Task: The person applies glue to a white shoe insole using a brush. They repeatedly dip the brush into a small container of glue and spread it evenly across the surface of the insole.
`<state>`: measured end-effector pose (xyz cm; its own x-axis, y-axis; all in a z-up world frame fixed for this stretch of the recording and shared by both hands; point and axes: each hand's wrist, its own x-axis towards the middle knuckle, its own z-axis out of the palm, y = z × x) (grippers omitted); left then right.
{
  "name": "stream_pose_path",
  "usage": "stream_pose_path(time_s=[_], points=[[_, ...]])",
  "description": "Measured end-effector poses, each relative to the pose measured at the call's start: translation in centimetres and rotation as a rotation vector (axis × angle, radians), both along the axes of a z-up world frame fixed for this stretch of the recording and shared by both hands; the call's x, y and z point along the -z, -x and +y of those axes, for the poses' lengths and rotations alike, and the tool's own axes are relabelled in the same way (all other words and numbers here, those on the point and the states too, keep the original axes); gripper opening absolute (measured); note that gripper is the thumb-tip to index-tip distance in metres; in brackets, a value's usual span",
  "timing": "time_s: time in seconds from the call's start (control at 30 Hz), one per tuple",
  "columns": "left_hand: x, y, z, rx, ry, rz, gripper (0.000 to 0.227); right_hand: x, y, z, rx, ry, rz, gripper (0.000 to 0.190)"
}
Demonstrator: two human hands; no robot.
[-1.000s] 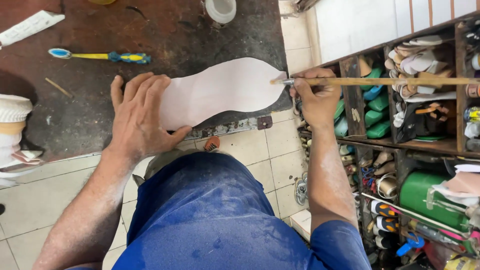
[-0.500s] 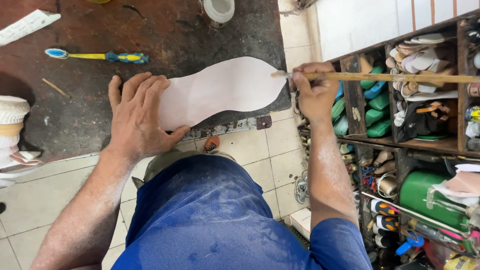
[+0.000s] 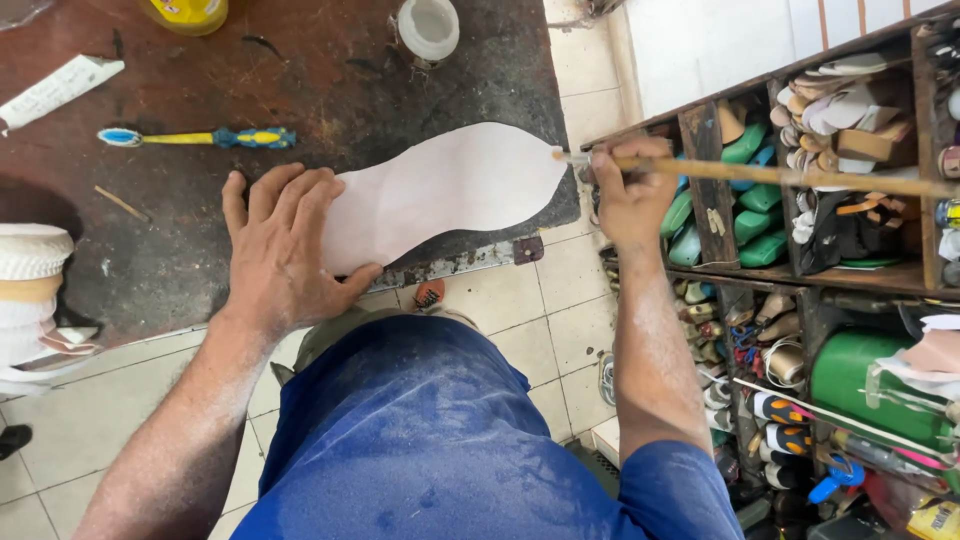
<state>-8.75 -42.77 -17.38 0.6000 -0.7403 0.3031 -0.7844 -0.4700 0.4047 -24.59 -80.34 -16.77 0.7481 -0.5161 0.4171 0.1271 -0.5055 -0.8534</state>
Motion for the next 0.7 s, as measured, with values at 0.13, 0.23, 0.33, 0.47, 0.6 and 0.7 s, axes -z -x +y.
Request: stream_pose_path(time_s=[0.13, 0.23, 0.33, 0.47, 0.6, 0.7], points=[[0.1, -0.3, 0.1, 0.013, 0.006, -0.018, 0.089, -0.9, 0.2, 1.0, 0.089, -0.002, 0.021, 0.022], [0.0, -0.2, 0.1, 0.023, 0.002, 0.002, 0.091, 0.9, -1.4, 1.1, 0.24, 0.019, -0.052, 0.021], [0.0, -0.1, 0.0, 0.005, 0.018, -0.006, 0.085, 0.1, -1.4, 4.2, 0.279, 0.022, -0.048, 0.024], [0.1, -0.3, 0.1, 0.019, 0.011, -0.031, 0.084, 0.7, -2.4, 4.9, 0.429, -0.063, -0.034, 0.026], [-0.1, -0.3, 0.1, 0.015, 0.013, -0.012, 0.084, 0.7, -4.2, 6.3, 0.419, 0.027, -0.013, 0.019], [-0.1, -0.3, 0.2, 0.023, 0.004, -0.016, 0.084, 0.6, -2.9, 6.3, 0.276, -0.069, 0.022, 0.019]])
